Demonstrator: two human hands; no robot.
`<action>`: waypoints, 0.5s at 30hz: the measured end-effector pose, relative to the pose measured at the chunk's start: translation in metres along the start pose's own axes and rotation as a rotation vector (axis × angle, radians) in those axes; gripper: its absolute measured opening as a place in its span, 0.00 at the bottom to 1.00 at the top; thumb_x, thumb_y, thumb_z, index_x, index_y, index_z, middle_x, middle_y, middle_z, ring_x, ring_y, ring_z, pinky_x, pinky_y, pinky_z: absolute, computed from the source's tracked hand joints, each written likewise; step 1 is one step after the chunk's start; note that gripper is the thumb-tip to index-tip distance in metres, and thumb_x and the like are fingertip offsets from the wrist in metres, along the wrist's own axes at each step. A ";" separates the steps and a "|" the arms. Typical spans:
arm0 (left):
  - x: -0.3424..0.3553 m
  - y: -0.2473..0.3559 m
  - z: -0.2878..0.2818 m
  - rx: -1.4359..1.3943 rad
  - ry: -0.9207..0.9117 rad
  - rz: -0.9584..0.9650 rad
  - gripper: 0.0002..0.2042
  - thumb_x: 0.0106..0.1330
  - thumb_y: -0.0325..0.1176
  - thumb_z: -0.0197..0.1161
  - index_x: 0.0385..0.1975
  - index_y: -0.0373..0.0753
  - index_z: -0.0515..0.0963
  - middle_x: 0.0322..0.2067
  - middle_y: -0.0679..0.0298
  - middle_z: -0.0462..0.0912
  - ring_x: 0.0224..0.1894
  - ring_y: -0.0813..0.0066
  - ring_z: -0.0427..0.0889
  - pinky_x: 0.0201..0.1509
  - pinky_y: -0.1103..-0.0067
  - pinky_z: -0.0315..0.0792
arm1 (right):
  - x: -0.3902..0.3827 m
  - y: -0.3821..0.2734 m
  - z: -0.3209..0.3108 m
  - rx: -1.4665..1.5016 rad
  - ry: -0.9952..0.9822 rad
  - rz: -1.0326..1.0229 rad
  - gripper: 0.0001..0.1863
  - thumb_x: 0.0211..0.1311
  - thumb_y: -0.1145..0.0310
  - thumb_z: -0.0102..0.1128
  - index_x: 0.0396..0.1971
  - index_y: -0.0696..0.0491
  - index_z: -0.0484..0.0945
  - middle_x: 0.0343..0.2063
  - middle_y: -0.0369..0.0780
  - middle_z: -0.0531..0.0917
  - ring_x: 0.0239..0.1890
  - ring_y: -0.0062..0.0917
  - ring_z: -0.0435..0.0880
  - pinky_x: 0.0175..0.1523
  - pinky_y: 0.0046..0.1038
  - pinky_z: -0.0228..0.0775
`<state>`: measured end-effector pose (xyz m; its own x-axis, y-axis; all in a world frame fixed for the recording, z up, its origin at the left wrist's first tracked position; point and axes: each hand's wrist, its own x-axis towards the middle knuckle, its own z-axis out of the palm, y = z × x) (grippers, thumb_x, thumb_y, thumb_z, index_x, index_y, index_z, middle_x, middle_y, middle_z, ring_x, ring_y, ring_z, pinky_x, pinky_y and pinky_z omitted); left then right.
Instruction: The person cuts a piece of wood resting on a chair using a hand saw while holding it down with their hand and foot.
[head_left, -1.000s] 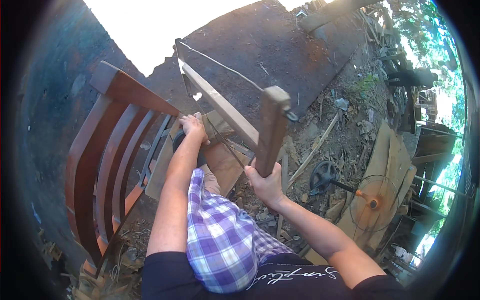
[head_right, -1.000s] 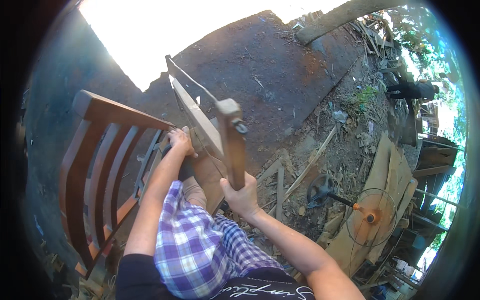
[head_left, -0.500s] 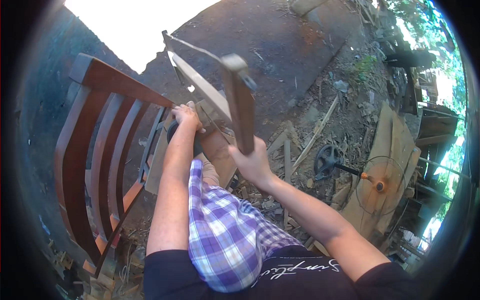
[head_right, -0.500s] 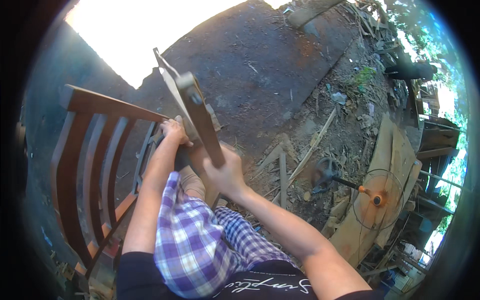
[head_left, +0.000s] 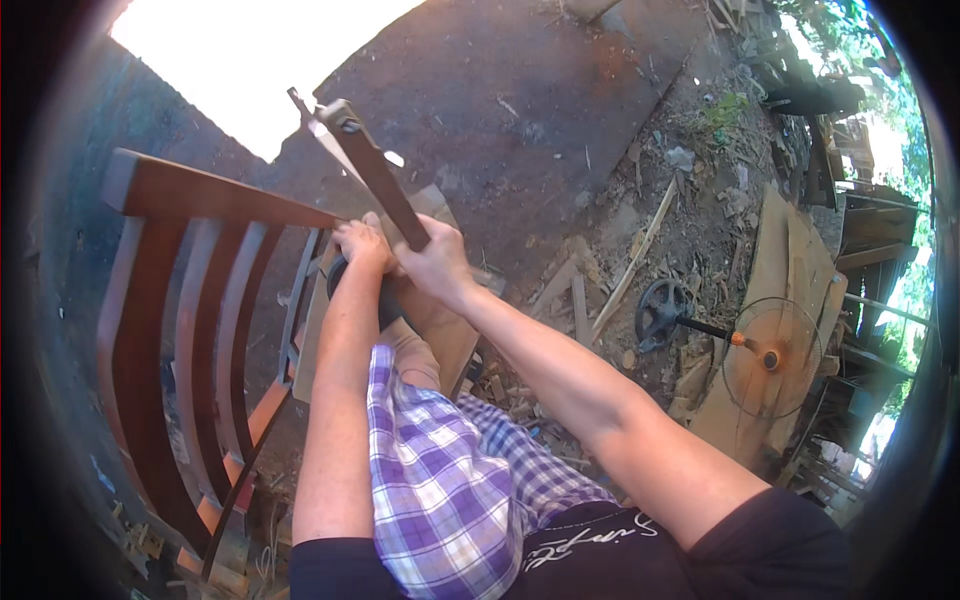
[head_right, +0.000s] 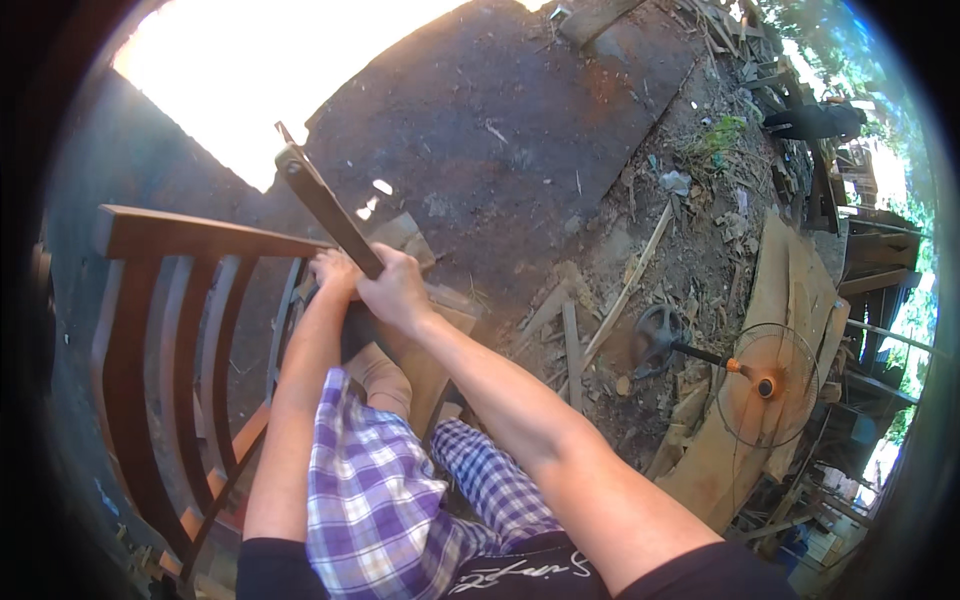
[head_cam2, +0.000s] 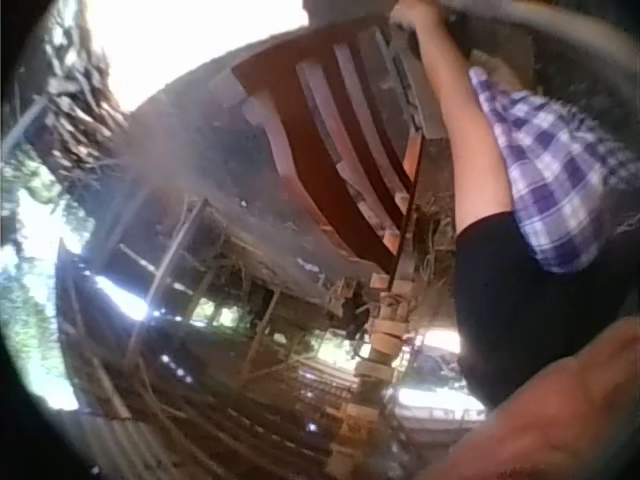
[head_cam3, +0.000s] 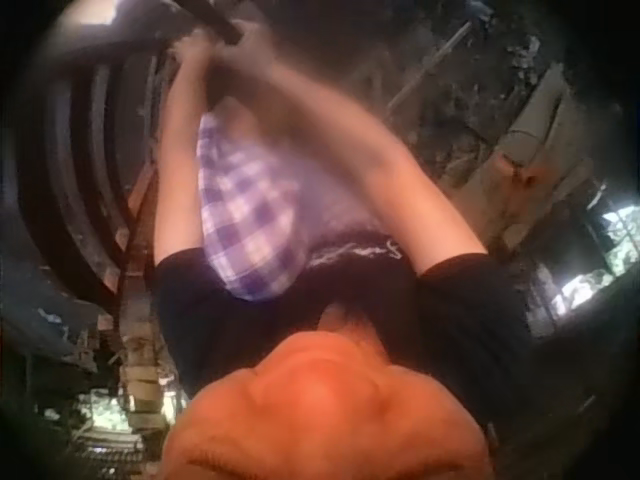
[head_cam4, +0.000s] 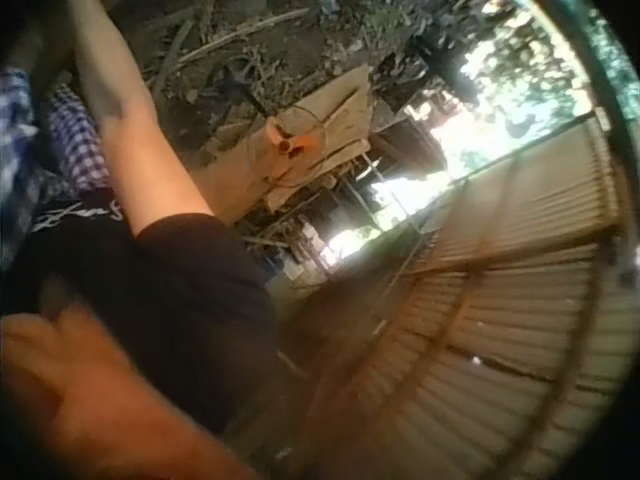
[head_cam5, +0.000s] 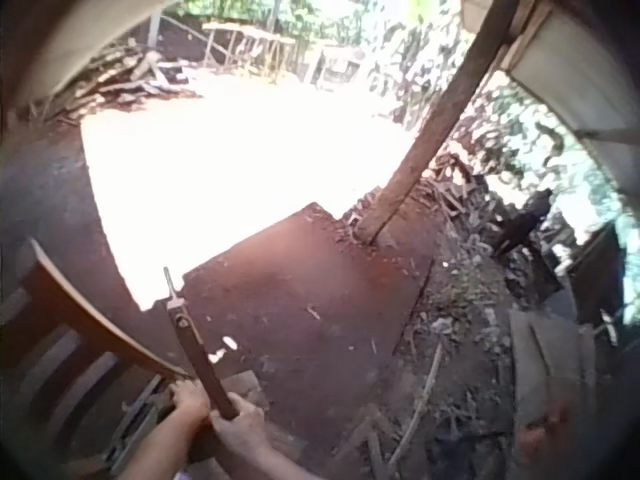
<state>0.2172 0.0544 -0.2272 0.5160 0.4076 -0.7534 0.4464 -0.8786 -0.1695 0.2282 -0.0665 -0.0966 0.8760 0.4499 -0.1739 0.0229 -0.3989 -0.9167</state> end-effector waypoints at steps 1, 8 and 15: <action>-0.007 0.000 -0.006 0.005 -0.012 0.002 0.51 0.42 0.61 0.75 0.63 0.40 0.57 0.59 0.54 0.69 0.61 0.50 0.69 0.54 0.57 0.70 | -0.013 -0.018 -0.019 0.024 -0.015 -0.002 0.09 0.51 0.73 0.59 0.32 0.60 0.78 0.18 0.40 0.77 0.24 0.18 0.76 0.32 0.27 0.69; -0.037 -0.004 -0.034 0.000 -0.037 0.055 0.52 0.40 0.62 0.76 0.62 0.41 0.58 0.58 0.54 0.70 0.62 0.53 0.69 0.55 0.61 0.69 | -0.071 -0.073 -0.084 0.021 -0.085 0.201 0.11 0.52 0.74 0.58 0.36 0.59 0.79 0.22 0.47 0.80 0.25 0.25 0.81 0.34 0.29 0.72; -0.027 0.001 -0.034 0.014 -0.061 0.041 0.54 0.39 0.64 0.76 0.64 0.41 0.57 0.59 0.56 0.70 0.61 0.57 0.70 0.55 0.62 0.70 | -0.013 -0.011 -0.061 0.112 0.004 0.191 0.05 0.54 0.73 0.58 0.22 0.57 0.75 0.15 0.34 0.76 0.18 0.15 0.73 0.24 0.24 0.65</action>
<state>0.2283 0.0510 -0.1856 0.4875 0.3559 -0.7973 0.4154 -0.8977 -0.1467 0.2462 -0.1164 -0.0622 0.8612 0.3713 -0.3470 -0.1971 -0.3854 -0.9014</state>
